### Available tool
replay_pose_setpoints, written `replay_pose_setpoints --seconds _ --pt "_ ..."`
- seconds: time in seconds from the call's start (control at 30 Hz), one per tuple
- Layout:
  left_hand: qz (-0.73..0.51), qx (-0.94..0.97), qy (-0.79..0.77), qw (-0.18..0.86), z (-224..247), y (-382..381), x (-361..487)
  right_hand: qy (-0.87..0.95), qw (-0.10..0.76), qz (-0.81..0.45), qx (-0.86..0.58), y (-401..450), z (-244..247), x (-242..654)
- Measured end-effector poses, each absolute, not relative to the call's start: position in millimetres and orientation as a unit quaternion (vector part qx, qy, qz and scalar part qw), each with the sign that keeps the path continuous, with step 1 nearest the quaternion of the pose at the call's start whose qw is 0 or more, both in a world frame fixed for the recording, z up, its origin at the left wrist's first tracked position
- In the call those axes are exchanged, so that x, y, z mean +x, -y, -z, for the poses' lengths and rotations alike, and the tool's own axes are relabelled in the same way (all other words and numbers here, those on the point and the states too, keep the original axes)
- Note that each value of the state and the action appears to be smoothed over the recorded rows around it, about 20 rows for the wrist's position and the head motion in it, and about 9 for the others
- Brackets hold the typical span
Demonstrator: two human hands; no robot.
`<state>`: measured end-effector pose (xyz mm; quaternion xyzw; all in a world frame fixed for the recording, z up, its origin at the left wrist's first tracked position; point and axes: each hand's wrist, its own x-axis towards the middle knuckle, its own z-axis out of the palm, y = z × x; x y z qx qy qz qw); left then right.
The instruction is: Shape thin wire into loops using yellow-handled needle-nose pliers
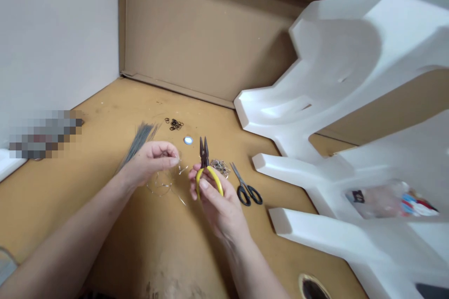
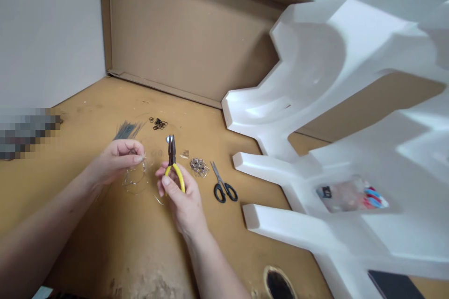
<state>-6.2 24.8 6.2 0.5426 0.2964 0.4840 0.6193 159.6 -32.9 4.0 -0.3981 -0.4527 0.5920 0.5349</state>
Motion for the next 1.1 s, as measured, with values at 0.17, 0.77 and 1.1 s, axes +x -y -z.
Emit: replay_pose_setpoints --seconds 0.17,0.77,1.1 --pt "-0.402 0.574 -0.295 0.650 -3 -18 4 0.404 0.549 -0.621 -0.388 34 -9 155" --pt "-0.344 0.582 -0.294 0.675 -6 -16 7 0.419 0.549 -0.600 -0.404 40 -9 154" --pt "-0.340 0.607 -0.304 0.650 -8 -13 8 0.399 0.573 -0.589 -0.407 44 -10 151"
